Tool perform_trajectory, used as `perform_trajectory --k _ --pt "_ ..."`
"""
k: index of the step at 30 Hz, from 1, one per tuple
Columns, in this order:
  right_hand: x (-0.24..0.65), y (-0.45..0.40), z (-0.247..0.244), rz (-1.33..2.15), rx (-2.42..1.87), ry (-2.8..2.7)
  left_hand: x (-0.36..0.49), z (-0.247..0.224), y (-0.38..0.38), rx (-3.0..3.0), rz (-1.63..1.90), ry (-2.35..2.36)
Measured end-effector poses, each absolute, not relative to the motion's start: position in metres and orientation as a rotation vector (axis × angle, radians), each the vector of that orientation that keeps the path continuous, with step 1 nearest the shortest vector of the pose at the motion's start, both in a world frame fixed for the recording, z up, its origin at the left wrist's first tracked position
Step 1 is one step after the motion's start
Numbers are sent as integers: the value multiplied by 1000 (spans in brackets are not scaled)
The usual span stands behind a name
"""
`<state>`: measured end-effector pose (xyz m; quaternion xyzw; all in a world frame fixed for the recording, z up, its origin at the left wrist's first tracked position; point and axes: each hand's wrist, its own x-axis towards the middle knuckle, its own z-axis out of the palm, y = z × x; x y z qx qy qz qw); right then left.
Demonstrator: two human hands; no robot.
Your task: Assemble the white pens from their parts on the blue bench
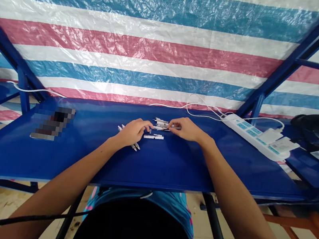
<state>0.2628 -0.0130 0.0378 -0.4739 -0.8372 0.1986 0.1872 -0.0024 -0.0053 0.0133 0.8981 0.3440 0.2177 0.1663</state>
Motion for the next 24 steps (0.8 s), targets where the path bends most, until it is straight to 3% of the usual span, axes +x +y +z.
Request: perform_trajectory --k 24 --pt "261 -14 39 574 -1374 -2382 2 13 -7 2592 547 988"
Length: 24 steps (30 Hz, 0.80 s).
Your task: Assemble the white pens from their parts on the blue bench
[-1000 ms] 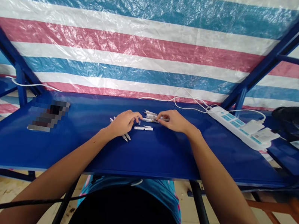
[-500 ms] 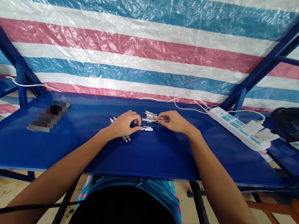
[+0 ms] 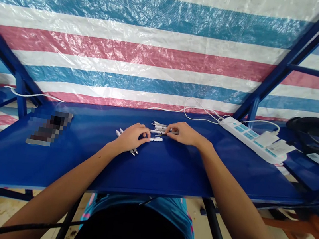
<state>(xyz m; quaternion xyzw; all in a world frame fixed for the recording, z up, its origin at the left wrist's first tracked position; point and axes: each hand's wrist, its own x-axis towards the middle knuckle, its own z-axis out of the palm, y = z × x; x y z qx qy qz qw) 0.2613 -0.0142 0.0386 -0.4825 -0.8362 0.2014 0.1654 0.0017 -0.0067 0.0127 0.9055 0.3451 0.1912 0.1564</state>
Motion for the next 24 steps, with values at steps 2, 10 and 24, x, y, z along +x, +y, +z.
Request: perform_trajectory --k 2,10,24 --pt "261 -14 39 581 -1378 -2377 2 12 -6 2589 560 986" --pt "258 -16 40 570 -1408 -2388 2 10 -5 2609 559 920" --pt "265 -12 38 565 -1386 -2402 2 10 -5 2588 548 929"
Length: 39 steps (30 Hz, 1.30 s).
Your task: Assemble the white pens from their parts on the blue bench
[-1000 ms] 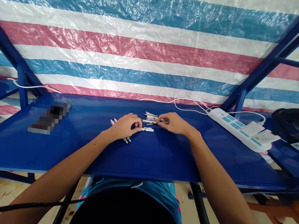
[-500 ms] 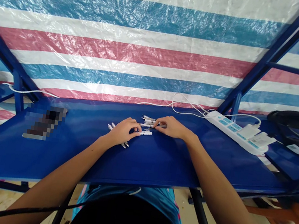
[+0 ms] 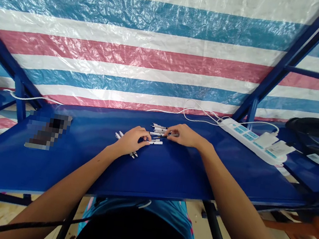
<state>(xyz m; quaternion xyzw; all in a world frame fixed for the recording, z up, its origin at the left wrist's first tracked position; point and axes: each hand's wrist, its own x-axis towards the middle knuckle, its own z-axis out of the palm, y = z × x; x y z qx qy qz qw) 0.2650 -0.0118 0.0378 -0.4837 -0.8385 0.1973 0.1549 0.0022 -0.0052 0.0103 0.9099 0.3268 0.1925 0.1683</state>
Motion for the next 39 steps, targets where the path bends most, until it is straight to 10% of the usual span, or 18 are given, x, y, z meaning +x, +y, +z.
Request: perform_trajectory --k 39 --pt "268 -15 42 583 -1380 -2320 2 14 -8 2506 544 932"
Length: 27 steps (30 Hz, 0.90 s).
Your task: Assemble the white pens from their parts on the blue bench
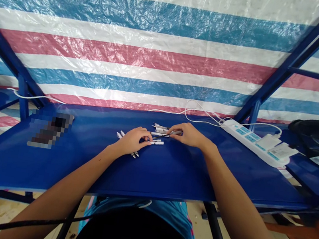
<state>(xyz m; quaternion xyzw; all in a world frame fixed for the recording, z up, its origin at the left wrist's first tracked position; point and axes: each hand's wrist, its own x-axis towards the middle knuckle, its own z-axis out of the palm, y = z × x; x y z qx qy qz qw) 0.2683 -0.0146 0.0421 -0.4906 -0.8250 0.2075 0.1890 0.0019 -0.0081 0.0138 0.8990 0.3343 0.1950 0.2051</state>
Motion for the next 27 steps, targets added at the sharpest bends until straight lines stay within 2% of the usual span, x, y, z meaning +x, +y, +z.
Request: perform_trajectory --k 27 --pt "268 -16 42 700 -1349 -2226 2 15 -9 2510 533 936"
